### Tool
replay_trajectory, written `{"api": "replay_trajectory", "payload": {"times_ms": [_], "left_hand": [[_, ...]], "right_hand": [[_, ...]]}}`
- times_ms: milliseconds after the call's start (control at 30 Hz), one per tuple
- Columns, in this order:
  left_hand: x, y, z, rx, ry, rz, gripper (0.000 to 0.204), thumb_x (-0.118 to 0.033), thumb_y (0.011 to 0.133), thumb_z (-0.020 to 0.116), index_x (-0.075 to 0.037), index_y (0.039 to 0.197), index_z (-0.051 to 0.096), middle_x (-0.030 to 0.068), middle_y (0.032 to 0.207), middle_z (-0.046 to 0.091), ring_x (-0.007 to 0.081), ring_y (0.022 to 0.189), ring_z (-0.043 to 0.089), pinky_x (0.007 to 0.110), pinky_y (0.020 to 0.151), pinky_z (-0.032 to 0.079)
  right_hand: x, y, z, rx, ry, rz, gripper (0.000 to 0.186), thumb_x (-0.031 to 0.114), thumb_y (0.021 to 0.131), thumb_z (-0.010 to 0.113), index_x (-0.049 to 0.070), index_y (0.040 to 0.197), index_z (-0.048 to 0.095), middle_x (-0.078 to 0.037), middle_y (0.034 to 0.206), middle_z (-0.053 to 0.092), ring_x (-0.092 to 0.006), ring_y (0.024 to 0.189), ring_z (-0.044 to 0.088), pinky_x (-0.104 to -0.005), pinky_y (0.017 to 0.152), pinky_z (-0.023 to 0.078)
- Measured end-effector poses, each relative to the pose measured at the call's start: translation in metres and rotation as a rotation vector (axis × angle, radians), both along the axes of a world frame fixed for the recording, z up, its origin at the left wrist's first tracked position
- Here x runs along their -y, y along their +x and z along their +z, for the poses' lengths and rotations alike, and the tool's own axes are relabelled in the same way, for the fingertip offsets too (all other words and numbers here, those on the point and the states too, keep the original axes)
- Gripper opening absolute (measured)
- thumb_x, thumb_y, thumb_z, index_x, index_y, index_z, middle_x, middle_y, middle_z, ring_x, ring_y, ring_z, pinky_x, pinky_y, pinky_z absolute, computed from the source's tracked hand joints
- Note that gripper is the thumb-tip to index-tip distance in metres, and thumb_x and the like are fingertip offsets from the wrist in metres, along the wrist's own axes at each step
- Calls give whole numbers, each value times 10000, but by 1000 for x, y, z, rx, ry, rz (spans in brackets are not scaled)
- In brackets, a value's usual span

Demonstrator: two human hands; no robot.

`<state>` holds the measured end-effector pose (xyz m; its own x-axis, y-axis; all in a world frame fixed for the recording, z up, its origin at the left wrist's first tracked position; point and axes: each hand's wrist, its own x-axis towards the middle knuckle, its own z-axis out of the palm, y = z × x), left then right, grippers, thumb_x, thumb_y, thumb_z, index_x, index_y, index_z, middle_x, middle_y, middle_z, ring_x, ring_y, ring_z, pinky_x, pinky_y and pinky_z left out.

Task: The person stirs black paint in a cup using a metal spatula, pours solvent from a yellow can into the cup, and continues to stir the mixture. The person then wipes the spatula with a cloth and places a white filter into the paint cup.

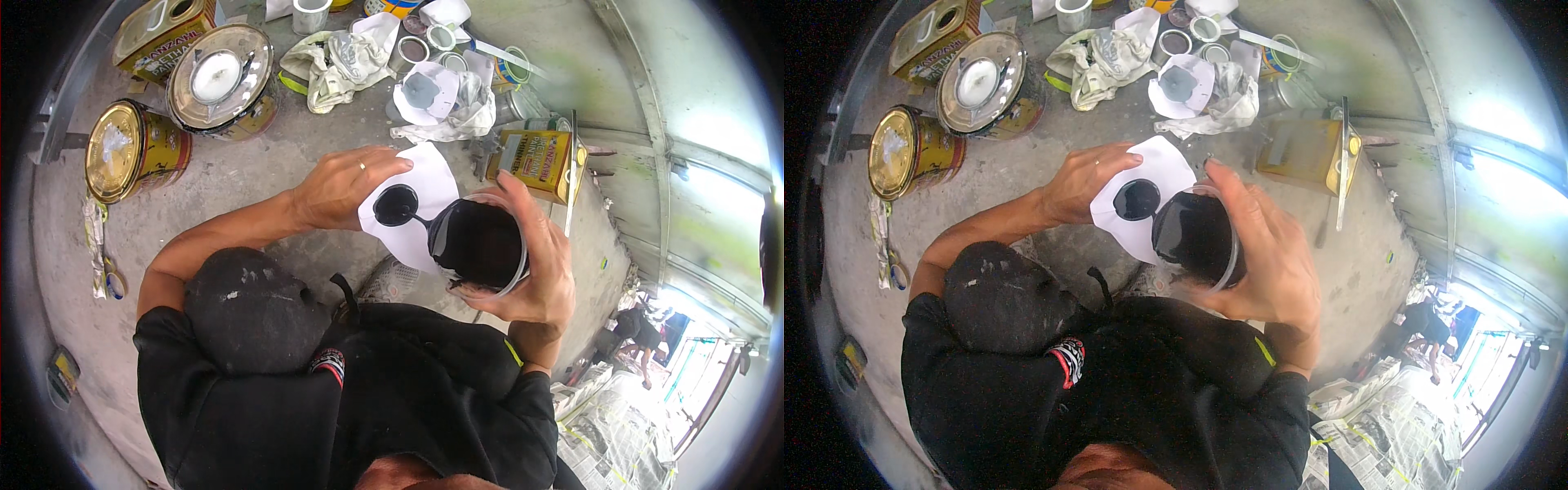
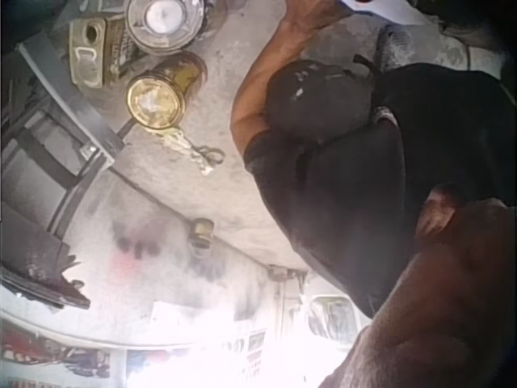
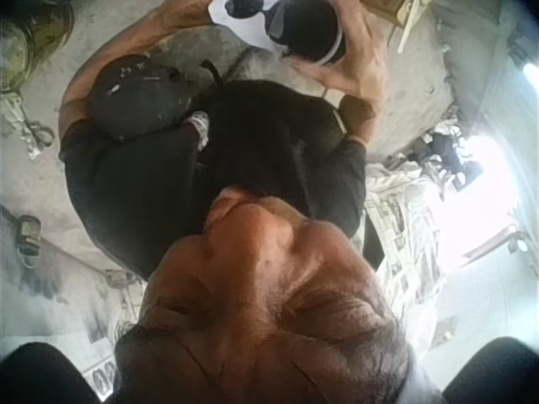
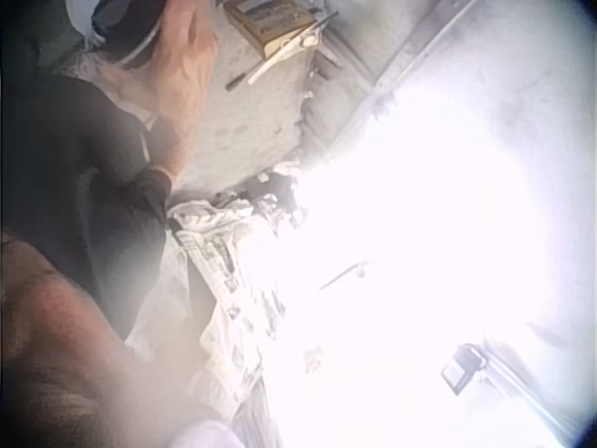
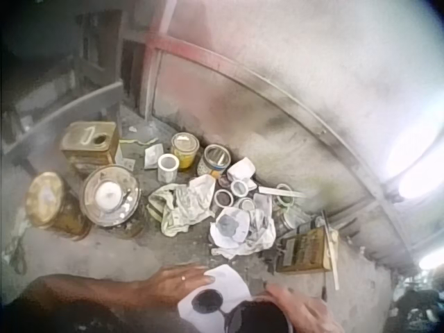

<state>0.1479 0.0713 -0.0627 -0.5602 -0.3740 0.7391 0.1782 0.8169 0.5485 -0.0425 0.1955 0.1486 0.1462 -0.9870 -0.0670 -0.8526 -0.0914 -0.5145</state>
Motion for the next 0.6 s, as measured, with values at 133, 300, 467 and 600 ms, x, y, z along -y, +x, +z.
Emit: {"api": "replay_trajectory", "payload": {"times_ms": [133,300,467,600], "left_hand": [[0,1,0,8,4,-4,814,-266,668,897,-56,1331,475,208,1085,681,373,980,701,439,847,591],[0,1,1,16,16,-12,812,-270,670,897,-53,1331,478,209,1087,680,374,985,701,438,857,590],[0,2,-2,24,19,-8,818,-272,676,896,-44,1338,472,205,1111,680,371,997,701,436,865,590],[1,2,-2,32,37,-16,811,-268,682,892,-39,1338,473,199,1126,679,369,1000,701,432,866,589]], "right_hand": [[2,2,2,28,-4,2,1042,243,539,924,-14,1433,456,-206,1200,661,-390,1102,645,-430,947,511],[2,1,3,-24,-15,13,1115,257,485,912,-52,1446,438,-180,1185,686,-346,1100,680,-411,987,508],[3,3,5,-31,-9,-1,1107,260,486,914,-50,1442,448,-180,1179,689,-339,1100,682,-406,988,508],[3,5,7,-28,-20,-15,1095,269,489,915,-49,1434,461,-174,1173,693,-336,1099,682,-405,987,506]]}}
